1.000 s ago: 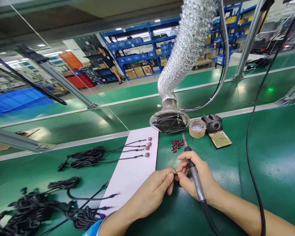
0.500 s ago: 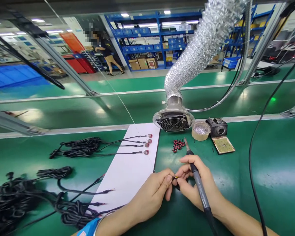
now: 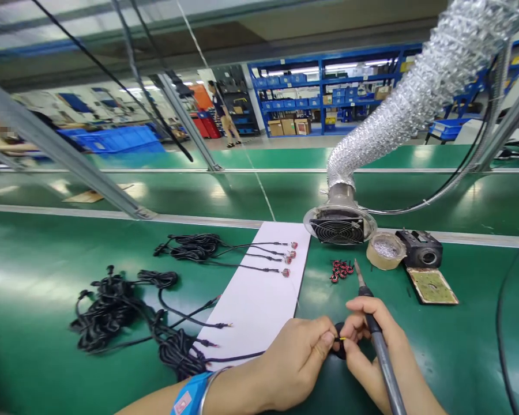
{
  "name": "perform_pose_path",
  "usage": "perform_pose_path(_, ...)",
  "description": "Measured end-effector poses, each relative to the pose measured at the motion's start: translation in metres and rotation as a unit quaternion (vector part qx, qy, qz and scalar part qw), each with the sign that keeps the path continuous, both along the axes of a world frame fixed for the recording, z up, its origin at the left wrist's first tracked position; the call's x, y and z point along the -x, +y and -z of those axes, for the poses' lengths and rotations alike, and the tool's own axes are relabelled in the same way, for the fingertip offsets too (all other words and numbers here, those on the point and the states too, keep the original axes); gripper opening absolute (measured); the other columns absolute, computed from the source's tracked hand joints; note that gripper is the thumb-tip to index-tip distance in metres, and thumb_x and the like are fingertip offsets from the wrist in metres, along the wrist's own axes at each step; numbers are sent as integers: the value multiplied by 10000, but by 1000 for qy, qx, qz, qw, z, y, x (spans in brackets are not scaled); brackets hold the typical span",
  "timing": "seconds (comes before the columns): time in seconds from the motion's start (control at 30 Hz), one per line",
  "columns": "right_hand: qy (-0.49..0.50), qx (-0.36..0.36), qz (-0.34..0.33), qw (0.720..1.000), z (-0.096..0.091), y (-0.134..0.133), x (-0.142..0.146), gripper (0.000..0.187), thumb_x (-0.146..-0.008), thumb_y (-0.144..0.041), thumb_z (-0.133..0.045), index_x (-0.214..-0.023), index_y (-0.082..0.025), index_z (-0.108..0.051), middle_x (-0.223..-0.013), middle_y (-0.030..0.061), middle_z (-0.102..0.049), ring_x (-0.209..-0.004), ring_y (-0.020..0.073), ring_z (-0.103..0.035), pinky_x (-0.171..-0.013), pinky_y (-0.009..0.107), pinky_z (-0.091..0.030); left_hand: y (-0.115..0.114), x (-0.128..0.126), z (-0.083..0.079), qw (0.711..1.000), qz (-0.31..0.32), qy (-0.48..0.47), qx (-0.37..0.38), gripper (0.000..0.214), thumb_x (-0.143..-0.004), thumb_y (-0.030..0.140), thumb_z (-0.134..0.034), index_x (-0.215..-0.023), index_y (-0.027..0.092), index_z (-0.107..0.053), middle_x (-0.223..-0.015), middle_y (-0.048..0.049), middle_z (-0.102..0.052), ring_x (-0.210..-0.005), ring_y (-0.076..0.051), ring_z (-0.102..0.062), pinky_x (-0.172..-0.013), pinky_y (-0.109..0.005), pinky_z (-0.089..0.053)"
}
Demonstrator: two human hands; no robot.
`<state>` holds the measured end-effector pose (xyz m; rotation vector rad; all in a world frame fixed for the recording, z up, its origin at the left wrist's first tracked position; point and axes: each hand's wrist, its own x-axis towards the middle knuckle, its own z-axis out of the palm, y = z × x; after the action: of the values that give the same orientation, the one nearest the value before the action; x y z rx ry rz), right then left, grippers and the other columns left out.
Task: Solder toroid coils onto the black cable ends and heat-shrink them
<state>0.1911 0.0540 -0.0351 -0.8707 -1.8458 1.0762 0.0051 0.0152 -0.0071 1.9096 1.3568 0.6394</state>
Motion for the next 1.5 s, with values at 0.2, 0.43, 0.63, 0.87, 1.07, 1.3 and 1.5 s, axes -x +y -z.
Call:
perform_pose_path(0.2,-32,-51,39,997,6,3,-4,298,-873,-252,-649,-1143,-258,-524,-792,16,-678,-680,155,-701,-639,215,-609,-2,-2,-9,999,-11,48,-10,189,-951,339,-424,-1029,206,-532,-852,-72,-717,-714,-255,-667,-602,-324,-392)
perform_pose_path(0.43,55,-79,153,984,20,-17,19,182,-853,-293,-699,-985,-258,-580,-747,21,-673,-520,138,-639,-467,210,-559,-7,-8,7,990,-20,-126,57,203,-1016,345,-293,-953,207,-428,-699,-27,-658,-685,-190,-646,-631,-292,-449)
perform_pose_path(0.63,24,-137,207,968,15,-25,33,137,-853,-254,-687,-942,-241,-584,-765,19,-670,-620,147,-674,-547,221,-575,-14,-7,21,968,-84,-210,113,375,-1010,539,-284,-1059,195,-427,-500,86,-429,-428,-126,-443,-463,-243,-340)
perform_pose_path(0.87,46,-56,140,988,-1,-28,37,159,-897,-197,-613,-1001,-244,-502,-719,-15,-636,-571,112,-622,-546,213,-547,-8,-2,18,929,-55,-333,152,430,-978,580,-381,-1126,180,-433,-582,69,-476,-534,-108,-432,-557,-235,-351)
perform_pose_path(1.07,66,-64,92,991,-1,-18,17,254,-873,-139,-612,-1073,-261,-514,-887,16,-641,-752,127,-645,-686,246,-575,3,2,10,904,-53,-365,217,419,-898,581,-534,-923,163,-523,-562,94,-338,-513,-86,-266,-500,-234,-216)
perform_pose_path(1.3,68,-59,41,995,-10,-8,16,216,-876,-121,-638,-1024,-250,-550,-859,7,-684,-723,126,-675,-662,237,-589,5,7,5,931,-30,-288,223,437,-870,592,-544,-768,171,-489,-666,53,-377,-630,-104,-312,-592,-248,-261)
perform_pose_path(1.5,42,-66,35,996,-9,-11,11,214,-876,-109,-626,-1012,-254,-546,-831,-8,-673,-688,110,-660,-644,215,-570,7,10,0,923,7,-274,269,434,-832,595,-564,-741,184,-457,-616,78,-305,-582,-97,-245,-549,-257,-197)
